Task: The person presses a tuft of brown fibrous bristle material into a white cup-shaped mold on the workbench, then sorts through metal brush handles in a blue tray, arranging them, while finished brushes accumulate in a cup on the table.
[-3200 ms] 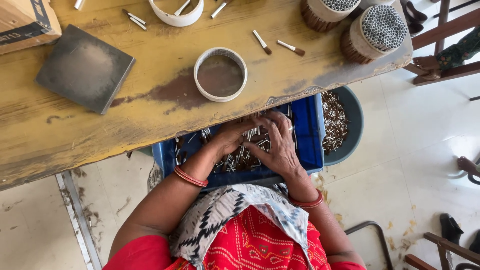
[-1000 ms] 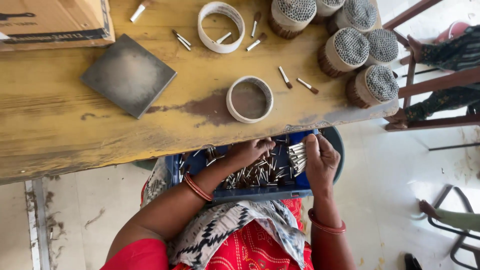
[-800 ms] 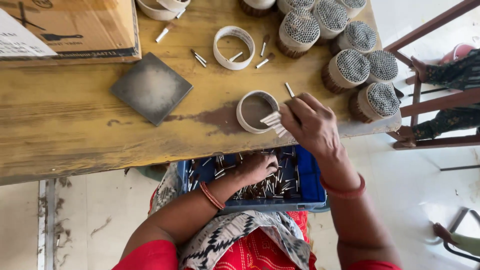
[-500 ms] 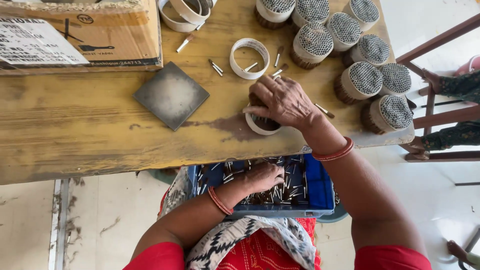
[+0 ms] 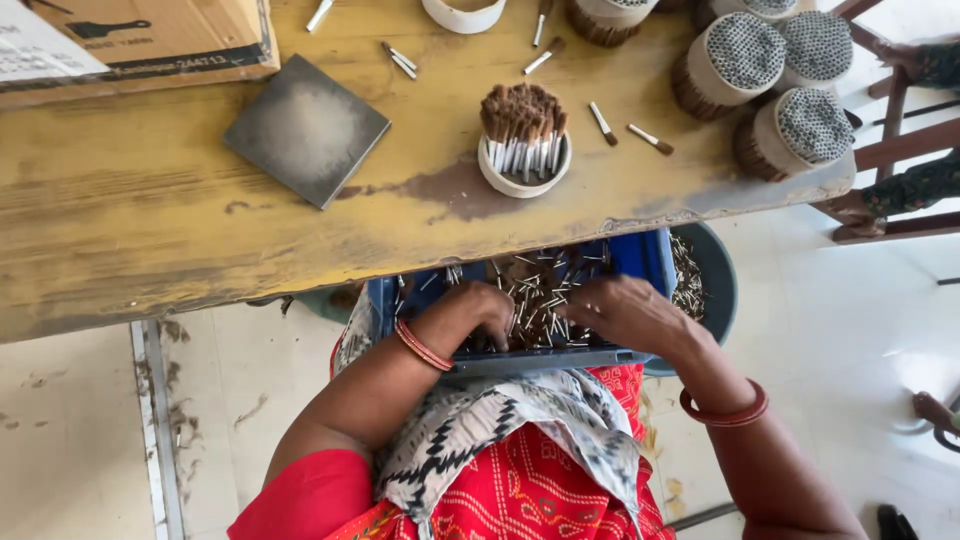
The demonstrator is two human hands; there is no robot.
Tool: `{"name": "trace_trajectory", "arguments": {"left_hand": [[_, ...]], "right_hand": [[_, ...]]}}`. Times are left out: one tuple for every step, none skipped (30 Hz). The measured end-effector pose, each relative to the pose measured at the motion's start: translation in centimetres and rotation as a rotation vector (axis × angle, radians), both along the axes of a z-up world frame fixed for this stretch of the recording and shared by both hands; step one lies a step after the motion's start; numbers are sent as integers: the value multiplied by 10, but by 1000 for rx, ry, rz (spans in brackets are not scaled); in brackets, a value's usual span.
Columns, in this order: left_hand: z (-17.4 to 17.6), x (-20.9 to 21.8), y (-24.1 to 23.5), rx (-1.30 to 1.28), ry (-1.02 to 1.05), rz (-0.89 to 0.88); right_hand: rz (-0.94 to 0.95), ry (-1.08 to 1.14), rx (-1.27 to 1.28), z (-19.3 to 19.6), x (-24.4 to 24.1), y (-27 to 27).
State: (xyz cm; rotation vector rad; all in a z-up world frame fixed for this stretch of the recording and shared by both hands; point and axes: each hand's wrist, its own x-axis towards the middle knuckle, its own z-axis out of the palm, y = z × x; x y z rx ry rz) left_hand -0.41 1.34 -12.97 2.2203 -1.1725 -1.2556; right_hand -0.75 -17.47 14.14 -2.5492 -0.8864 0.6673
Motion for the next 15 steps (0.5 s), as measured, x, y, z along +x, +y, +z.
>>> {"name": "trace_trajectory", "arguments": {"left_hand": [[9, 7, 1, 1, -3, -12], [17, 13, 1, -2, -10, 13], [26, 15, 3, 0, -9, 42], [27, 16, 2, 4, -5, 34], [29, 19, 3, -85, -24, 201], [31, 22, 4, -174, -44, 367], [44, 25, 11, -167, -44, 374], [57, 28, 18, -349, -267, 611], [71, 34, 24, -536, -502, 839], [57, 43, 30, -532, -510, 841], [42, 50, 37, -660, -668, 997], [26, 56, 44, -789, -832, 1147], [-18, 60, 53, -775, -837, 1161], [-63, 62, 61, -435, -990, 1082], [-105, 70, 68, -99, -1119, 973]], "right_hand": [[-12, -3, 1, -14, -5, -13], [-88, 108, -111, -27, -10, -26], [-158, 228, -218, -42, -17, -37], [-165, 233, -213, -42, -26, -40], [-150, 289, -231, -44, -31, -42], [-135, 345, -250, -45, -37, -44], [-127, 346, -245, -45, -44, -41], [-83, 317, -226, -45, -52, -37], [-43, 283, -208, -44, -57, -35], [-37, 278, -203, -48, -59, -38], [-64, 267, -125, -53, -61, -41], [-90, 256, -47, -57, -62, -43], [-73, 262, -45, -58, -67, -43], [-113, 263, -2, -59, -72, -43], [-162, 259, 42, -60, -75, -45]]}}
